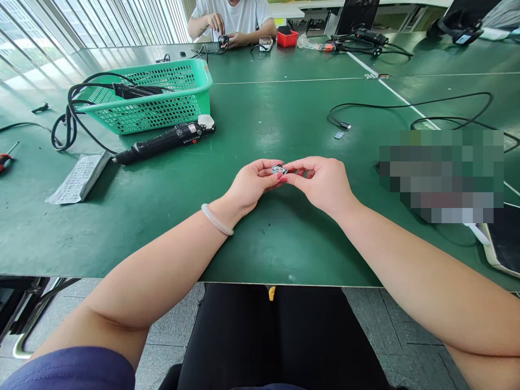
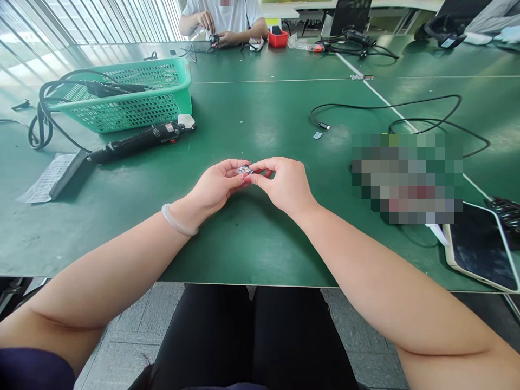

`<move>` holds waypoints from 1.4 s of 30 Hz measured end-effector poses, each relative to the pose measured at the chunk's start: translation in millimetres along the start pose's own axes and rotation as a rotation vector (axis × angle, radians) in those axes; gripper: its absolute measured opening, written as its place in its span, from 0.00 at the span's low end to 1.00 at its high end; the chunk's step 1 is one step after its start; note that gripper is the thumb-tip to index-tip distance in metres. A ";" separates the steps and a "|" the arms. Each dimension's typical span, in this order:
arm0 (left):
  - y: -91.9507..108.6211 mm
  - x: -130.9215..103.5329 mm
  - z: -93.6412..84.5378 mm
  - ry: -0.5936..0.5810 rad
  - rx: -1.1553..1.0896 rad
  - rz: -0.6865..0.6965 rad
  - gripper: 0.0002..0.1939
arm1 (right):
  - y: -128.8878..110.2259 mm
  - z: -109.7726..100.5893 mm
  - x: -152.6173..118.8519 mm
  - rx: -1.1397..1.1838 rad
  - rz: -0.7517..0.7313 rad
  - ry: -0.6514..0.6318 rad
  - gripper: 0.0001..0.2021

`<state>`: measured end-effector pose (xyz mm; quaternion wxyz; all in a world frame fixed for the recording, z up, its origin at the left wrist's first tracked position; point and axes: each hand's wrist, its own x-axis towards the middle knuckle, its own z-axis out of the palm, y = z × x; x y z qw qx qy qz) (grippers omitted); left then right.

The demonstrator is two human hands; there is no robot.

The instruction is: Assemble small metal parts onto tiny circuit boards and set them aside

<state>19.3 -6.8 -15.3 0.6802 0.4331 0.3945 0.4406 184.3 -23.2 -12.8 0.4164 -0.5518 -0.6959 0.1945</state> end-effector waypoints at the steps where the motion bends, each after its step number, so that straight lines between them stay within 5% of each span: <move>1: -0.1 0.1 0.0 0.002 -0.007 -0.002 0.08 | 0.4 -0.2 0.3 0.004 0.003 -0.002 0.11; 12: -0.9 3.0 -2.1 0.018 0.011 -0.007 0.08 | 4.8 -3.8 3.6 -0.035 -0.020 -0.069 0.11; 29: -1.1 11.8 -15.2 0.106 0.702 0.195 0.11 | 24.3 11.7 14.7 -0.230 -0.199 -0.166 0.09; 42: -0.8 12.1 -16.3 0.121 0.825 0.228 0.07 | 23.4 13.3 14.9 -0.236 -0.187 -0.180 0.10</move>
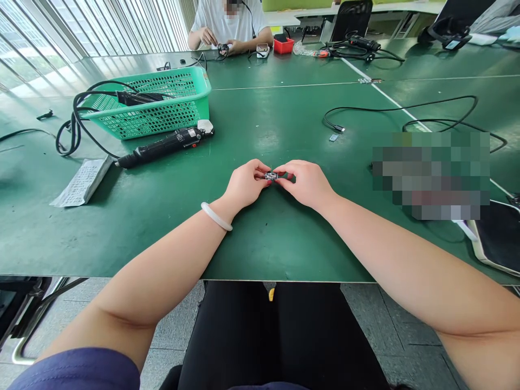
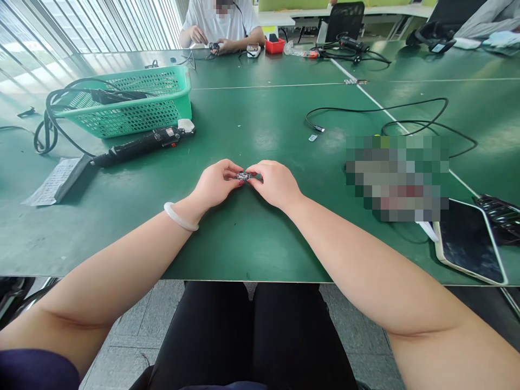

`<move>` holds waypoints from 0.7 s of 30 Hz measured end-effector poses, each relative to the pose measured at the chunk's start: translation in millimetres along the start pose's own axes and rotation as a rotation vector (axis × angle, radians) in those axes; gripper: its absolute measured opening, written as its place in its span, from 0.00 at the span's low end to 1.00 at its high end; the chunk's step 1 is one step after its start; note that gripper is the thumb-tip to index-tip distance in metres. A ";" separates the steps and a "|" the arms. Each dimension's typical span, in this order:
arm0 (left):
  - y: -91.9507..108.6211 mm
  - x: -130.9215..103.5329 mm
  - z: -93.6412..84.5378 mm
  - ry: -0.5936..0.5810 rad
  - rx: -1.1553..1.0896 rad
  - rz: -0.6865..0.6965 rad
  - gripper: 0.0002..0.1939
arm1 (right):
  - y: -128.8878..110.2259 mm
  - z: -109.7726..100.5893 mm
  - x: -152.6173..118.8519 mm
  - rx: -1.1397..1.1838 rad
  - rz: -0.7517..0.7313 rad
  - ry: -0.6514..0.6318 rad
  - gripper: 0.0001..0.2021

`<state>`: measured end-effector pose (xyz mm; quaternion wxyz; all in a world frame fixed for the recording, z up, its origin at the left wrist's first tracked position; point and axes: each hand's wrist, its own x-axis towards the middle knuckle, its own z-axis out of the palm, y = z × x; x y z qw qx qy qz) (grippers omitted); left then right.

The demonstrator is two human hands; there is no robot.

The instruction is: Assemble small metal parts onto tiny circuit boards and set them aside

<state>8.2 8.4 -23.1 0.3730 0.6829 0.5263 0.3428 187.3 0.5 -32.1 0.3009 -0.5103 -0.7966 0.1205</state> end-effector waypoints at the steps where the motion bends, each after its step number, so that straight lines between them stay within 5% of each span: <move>1: -0.3 0.2 0.0 0.001 -0.005 0.000 0.08 | 0.0 -0.1 -0.1 0.001 0.001 -0.002 0.10; 21: 0.8 -1.0 -0.1 0.000 -0.007 -0.005 0.08 | 0.1 1.3 -0.8 -0.011 0.025 -0.003 0.11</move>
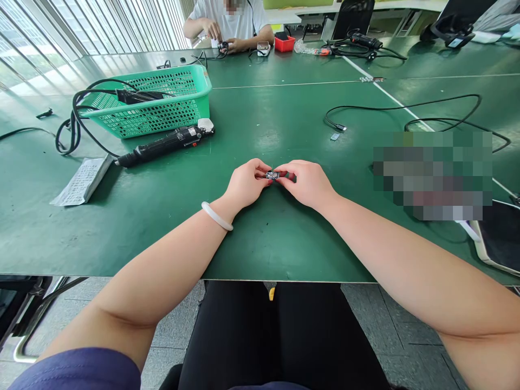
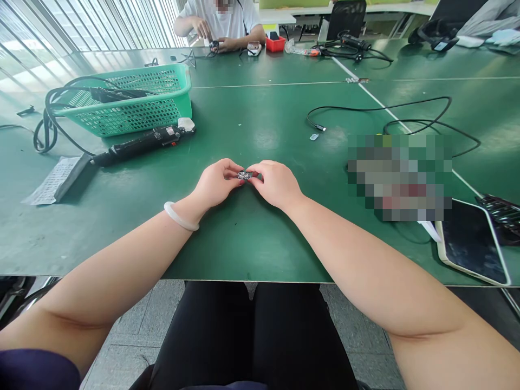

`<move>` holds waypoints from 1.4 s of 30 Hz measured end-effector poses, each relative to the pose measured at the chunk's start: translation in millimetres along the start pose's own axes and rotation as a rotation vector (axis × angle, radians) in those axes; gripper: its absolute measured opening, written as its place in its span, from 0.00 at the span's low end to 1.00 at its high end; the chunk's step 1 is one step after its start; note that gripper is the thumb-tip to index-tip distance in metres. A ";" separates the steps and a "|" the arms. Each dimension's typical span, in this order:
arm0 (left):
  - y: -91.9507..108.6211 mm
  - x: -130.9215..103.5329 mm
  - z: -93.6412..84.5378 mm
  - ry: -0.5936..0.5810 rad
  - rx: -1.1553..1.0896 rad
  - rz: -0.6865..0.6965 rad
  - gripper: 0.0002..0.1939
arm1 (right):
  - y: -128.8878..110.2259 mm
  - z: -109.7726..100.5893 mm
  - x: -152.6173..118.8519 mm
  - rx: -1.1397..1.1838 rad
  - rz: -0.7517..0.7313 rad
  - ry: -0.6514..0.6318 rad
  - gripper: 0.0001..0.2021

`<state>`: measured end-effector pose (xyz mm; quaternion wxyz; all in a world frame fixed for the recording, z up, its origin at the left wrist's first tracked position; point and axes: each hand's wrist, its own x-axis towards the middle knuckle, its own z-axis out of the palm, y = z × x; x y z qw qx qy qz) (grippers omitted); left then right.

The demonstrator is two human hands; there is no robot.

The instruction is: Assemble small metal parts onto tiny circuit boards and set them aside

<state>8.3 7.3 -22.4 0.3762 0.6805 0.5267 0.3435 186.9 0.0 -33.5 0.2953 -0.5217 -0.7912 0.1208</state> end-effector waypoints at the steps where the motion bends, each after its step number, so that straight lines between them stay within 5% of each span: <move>1: 0.0 -0.1 -0.1 0.000 -0.008 -0.001 0.08 | -0.1 0.0 -0.2 0.002 0.003 0.002 0.11; 28: -0.4 -0.4 -0.6 -0.002 -0.087 -0.003 0.08 | -4.3 -1.4 -1.9 0.013 0.007 0.049 0.11; 42: 16.3 -12.8 9.3 -0.109 -0.754 -0.272 0.04 | -21.3 -0.9 -8.4 -0.028 -0.010 0.162 0.03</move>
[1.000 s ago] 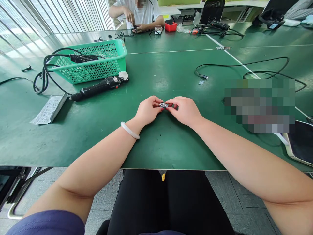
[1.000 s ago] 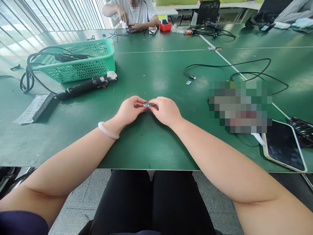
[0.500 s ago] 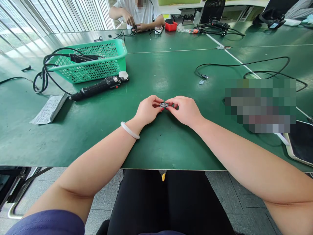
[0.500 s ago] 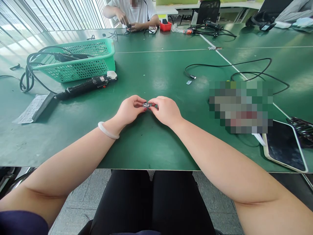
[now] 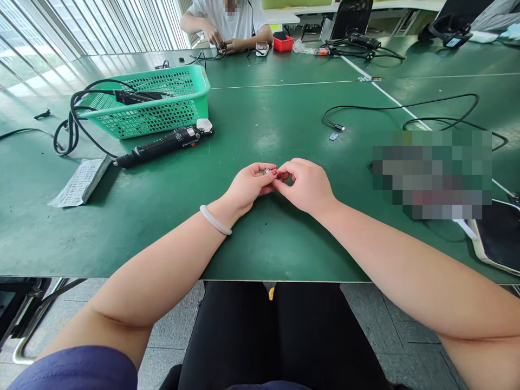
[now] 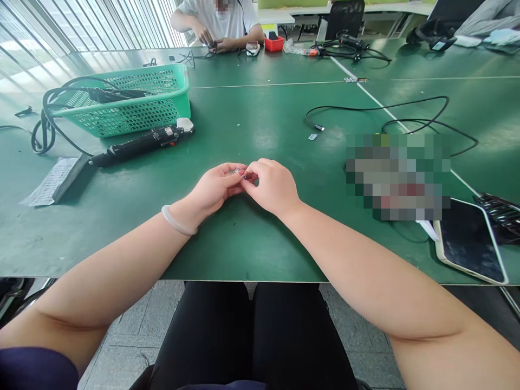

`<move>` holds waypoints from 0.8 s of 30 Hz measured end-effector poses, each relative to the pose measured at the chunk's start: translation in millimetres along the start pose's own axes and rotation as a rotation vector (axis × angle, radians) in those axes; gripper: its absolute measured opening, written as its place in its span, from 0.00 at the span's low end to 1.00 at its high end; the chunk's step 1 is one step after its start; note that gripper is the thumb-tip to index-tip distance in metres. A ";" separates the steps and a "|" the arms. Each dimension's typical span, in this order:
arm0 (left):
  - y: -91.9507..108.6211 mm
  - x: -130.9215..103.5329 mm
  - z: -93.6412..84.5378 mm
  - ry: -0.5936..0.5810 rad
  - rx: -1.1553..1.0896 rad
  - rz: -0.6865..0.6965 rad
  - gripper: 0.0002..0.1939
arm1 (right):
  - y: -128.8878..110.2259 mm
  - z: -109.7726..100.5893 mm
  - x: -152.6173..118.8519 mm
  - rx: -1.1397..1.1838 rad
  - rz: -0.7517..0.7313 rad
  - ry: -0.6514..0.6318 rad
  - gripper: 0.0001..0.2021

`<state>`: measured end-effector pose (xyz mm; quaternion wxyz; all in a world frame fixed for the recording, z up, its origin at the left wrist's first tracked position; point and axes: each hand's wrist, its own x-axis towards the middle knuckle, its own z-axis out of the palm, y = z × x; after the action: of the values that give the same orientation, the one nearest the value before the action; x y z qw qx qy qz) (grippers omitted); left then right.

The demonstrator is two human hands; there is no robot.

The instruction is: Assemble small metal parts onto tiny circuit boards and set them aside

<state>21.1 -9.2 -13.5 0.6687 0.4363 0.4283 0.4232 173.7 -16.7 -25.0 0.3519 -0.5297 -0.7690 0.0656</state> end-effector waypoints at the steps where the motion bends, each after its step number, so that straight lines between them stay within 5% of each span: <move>1: 0.2 -0.5 0.4 0.011 -0.002 -0.020 0.04 | -0.4 0.0 -0.2 -0.003 -0.004 0.000 0.03; 6: 13.8 -5.5 -2.8 0.045 0.076 -0.085 0.04 | 2.9 -3.1 1.7 0.045 -0.062 -0.023 0.05; 10: 38.3 -20.9 -20.7 0.113 0.383 -0.129 0.06 | 10.2 -6.2 4.8 0.085 -0.037 -0.001 0.09; 14: 56.8 -48.2 -66.3 0.311 0.785 -0.124 0.10 | 13.6 -7.5 5.9 0.109 0.013 -0.012 0.09; 19: 64.4 -88.7 -131.7 0.507 1.685 -0.097 0.18 | 11.1 -6.3 5.5 0.129 0.030 -0.044 0.08; 24: 61.6 -116.1 -157.8 0.531 1.846 -0.179 0.23 | 14.1 -5.5 5.6 0.125 0.049 -0.055 0.08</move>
<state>-171.3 -67.2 28.6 -0.0265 0.6461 0.7613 -0.0478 186.9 -7.4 -25.0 0.3611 -0.5235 -0.7595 0.1367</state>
